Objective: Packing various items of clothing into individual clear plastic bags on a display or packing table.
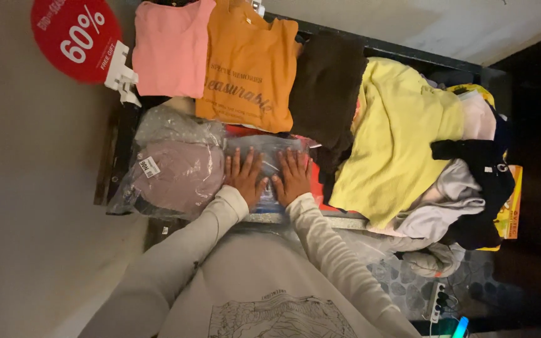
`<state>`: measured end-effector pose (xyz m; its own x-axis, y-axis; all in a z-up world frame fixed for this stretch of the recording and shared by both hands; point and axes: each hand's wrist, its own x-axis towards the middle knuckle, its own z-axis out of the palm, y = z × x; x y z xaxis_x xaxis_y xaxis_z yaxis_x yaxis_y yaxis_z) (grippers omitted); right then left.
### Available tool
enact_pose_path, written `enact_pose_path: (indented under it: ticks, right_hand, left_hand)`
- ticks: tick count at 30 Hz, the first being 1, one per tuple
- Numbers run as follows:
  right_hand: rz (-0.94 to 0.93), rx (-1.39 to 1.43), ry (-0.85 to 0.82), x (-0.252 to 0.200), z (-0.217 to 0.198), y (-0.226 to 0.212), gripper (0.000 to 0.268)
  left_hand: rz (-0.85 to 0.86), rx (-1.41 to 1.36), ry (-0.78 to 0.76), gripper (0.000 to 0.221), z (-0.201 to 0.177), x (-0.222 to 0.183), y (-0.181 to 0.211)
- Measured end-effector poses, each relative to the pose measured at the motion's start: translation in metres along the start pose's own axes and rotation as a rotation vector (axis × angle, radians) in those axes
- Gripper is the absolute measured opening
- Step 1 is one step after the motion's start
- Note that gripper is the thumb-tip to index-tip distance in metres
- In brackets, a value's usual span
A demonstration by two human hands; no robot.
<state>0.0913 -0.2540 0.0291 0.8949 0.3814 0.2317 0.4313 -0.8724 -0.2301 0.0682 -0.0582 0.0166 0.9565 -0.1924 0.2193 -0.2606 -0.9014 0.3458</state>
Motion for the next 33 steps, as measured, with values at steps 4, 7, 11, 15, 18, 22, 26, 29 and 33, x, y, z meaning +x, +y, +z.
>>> enact_pose_path:
  ticks: [4,7,11,15,18,22,26,29,33]
  right_hand:
    - [0.068,0.015,-0.083,-0.002,0.005,0.002,0.063]
    - [0.091,0.136,-0.096,-0.005,0.014,0.006,0.063]
    - [0.120,0.143,-0.181,-0.006,0.020,0.012,0.067]
    - [0.131,0.202,-0.207,-0.002,0.018,0.012,0.065]
    - [0.168,0.271,-0.258,-0.001,0.016,0.013,0.065]
    - [0.173,0.306,-0.231,-0.001,0.011,0.011,0.063]
    - [0.177,0.313,-0.208,-0.001,0.017,0.015,0.061]
    - [0.163,0.317,-0.183,-0.002,0.024,0.019,0.060]
    - [0.164,0.372,-0.184,-0.001,0.013,0.014,0.059]
  left_hand:
    - [-0.076,-0.001,-0.147,0.073,0.002,0.004,-0.006]
    - [-0.084,-0.003,-0.217,0.072,0.005,0.004,-0.007]
    - [-0.077,0.045,-0.313,0.075,0.014,0.004,-0.009]
    - [-0.089,-0.035,-0.299,0.073,0.008,0.008,-0.010]
    - [-0.111,-0.082,-0.317,0.074,0.011,0.008,-0.013]
    - [-0.085,-0.084,-0.218,0.070,0.028,0.006,-0.022]
    - [-0.103,-0.160,-0.256,0.070,0.027,0.008,-0.027]
    - [-0.112,-0.186,-0.280,0.069,0.036,0.005,-0.030]
    - [-0.115,-0.144,-0.311,0.068,0.025,0.008,-0.027]
